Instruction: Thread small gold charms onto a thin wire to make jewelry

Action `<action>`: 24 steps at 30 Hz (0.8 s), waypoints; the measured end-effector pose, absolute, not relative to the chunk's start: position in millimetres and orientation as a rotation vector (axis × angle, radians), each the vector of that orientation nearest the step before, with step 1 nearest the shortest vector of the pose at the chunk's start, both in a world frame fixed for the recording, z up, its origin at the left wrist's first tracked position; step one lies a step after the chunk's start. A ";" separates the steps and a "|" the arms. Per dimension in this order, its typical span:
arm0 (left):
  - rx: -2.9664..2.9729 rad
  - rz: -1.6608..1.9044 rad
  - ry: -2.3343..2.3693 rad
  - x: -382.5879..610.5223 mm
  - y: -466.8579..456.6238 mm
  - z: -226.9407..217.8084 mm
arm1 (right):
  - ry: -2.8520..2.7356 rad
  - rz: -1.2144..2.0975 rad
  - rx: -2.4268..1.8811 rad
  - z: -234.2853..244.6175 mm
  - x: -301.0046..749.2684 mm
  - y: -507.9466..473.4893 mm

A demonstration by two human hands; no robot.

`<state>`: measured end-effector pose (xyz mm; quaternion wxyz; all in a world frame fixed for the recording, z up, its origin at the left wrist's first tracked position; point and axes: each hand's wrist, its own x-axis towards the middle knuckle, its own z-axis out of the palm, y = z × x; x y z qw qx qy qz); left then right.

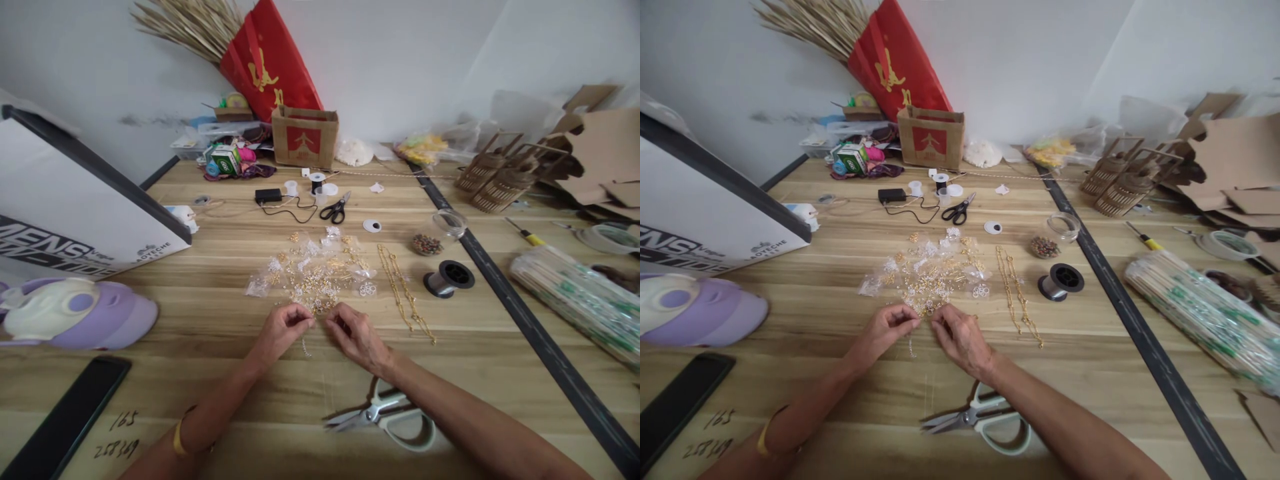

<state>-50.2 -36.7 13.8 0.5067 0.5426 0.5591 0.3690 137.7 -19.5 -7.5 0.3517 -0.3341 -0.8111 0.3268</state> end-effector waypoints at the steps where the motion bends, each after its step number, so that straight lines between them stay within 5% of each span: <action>1: 1.255 0.892 1.340 -48.7 -38.1 11.1 | -2.108 0.839 -0.869 -6.8 138.0 -19.9; 24: 1.116 0.926 1.351 -37.0 -42.4 4.6 | -2.175 0.680 -0.850 -8.5 137.6 -23.0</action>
